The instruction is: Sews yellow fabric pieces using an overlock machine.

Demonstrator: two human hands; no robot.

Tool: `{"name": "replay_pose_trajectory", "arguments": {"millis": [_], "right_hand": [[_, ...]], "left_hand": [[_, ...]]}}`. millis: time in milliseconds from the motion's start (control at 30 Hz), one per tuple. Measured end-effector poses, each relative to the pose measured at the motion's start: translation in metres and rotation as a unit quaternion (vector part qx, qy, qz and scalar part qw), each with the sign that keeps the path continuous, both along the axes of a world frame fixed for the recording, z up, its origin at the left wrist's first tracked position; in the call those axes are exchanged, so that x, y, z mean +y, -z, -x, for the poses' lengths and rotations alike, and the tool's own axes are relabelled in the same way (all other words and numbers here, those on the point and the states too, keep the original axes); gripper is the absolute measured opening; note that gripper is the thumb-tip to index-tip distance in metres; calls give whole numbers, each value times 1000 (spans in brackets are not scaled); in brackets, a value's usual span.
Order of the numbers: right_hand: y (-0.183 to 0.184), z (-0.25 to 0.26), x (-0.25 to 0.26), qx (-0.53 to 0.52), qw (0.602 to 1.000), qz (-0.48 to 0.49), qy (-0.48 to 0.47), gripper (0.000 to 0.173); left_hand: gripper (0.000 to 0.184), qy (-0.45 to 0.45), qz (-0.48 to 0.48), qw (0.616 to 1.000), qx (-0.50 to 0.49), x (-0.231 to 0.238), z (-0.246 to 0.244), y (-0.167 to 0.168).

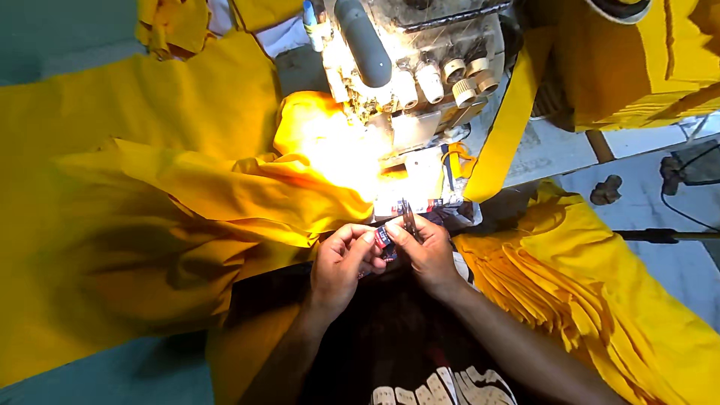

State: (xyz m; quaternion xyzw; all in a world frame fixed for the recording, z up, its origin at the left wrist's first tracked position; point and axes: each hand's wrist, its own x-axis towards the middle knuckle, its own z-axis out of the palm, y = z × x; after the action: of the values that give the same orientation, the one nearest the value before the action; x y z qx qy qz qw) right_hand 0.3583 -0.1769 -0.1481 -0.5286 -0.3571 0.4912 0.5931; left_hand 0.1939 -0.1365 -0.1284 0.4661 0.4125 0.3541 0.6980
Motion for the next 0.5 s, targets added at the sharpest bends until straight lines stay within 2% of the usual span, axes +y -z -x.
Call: {"name": "replay_pose_trajectory", "arguments": {"millis": [167,500], "right_hand": [[1,1,0,26,1000,8,0,12],[1,4,0,56,998,26,2,14]], "left_hand": [[10,-8,-20,1000,19,0,-5,0],[8,-28,-33,999,33,0,-5,1]]}}
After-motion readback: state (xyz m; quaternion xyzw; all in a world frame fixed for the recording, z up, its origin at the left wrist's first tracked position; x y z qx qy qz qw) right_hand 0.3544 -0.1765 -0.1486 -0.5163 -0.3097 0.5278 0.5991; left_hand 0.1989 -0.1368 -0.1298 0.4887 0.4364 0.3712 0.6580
